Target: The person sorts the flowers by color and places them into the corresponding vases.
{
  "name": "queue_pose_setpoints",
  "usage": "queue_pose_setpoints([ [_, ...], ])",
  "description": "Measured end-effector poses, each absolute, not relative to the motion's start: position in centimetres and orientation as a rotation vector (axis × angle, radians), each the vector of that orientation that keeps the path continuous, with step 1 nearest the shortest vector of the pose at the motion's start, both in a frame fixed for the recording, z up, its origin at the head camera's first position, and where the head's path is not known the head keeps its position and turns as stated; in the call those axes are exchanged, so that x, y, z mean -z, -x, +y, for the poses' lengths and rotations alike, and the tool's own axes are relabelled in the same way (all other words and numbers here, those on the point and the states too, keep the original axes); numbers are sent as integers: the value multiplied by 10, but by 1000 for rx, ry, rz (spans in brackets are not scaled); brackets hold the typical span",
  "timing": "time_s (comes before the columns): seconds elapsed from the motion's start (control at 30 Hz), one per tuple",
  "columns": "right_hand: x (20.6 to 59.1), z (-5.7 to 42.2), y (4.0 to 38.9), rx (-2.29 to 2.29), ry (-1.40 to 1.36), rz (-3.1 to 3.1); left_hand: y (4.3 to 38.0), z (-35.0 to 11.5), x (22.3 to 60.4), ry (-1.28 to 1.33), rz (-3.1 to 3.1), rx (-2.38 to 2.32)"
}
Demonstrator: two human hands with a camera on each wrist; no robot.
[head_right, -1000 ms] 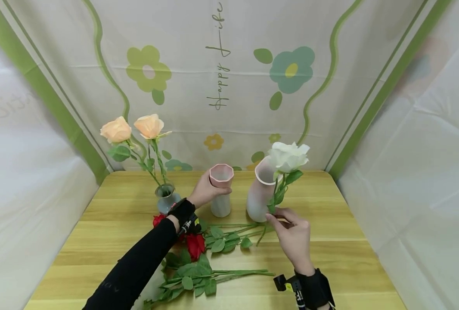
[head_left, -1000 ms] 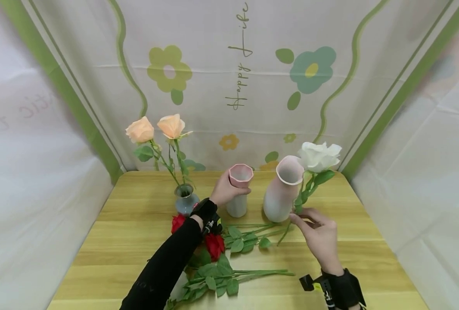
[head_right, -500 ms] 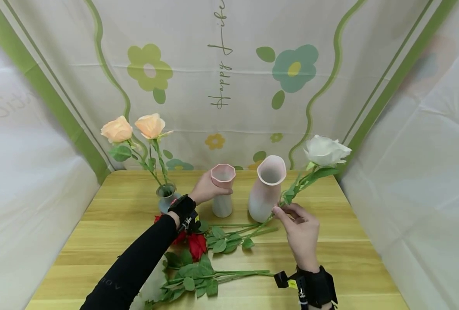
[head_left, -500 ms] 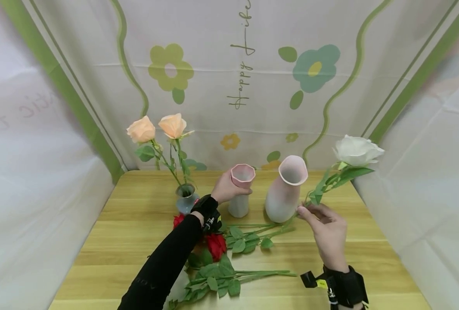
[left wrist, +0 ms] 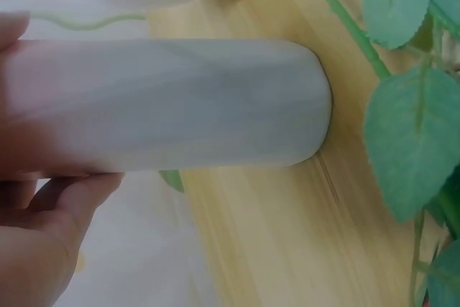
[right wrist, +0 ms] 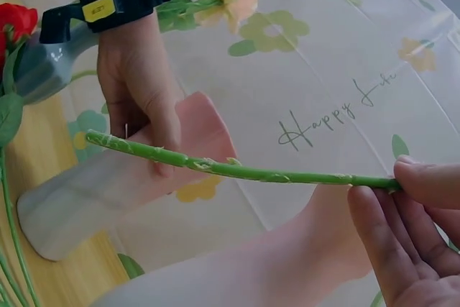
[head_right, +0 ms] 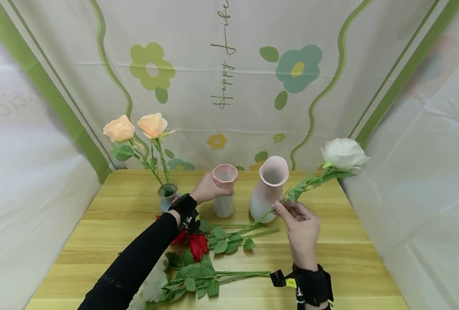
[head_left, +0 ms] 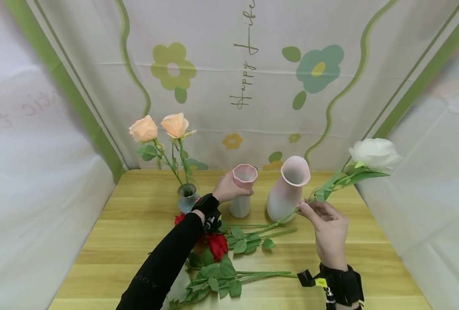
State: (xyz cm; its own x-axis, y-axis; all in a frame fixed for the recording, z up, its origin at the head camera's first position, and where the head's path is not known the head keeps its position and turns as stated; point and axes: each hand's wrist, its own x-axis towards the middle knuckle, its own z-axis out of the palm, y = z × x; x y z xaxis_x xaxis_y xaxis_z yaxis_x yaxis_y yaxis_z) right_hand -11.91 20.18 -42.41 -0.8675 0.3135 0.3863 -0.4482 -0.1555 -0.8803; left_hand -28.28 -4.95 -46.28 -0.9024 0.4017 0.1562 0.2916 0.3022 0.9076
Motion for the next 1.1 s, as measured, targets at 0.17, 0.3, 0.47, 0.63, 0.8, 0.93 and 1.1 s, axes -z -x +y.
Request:
queue_pose_setpoints([
  [0.17,421,201,122,-2123,-144,-1498,282,-50,463,-676,2442,-1697],
  [0.3,417,203,124,-2155,-155,-1422,281,-49,464,-672,2469,-1678],
  [0.47,407,205,127,-2147,-165,-1394,282,-47,466,-693,2478,-1668],
  [0.63,397,205,133,-2134,-186,-1367,283,-49,465,-685,2461,-1694],
  [0.8,386,204,139,-2124,-216,-1230,282,-49,464,-688,2459,-1695],
  [0.93,379,200,146,-2115,-230,-1131,282,-50,464,-684,2463,-1691],
  [1.1,374,195,157,-2114,-203,-1102,280,-49,463,-676,2468,-1687],
])
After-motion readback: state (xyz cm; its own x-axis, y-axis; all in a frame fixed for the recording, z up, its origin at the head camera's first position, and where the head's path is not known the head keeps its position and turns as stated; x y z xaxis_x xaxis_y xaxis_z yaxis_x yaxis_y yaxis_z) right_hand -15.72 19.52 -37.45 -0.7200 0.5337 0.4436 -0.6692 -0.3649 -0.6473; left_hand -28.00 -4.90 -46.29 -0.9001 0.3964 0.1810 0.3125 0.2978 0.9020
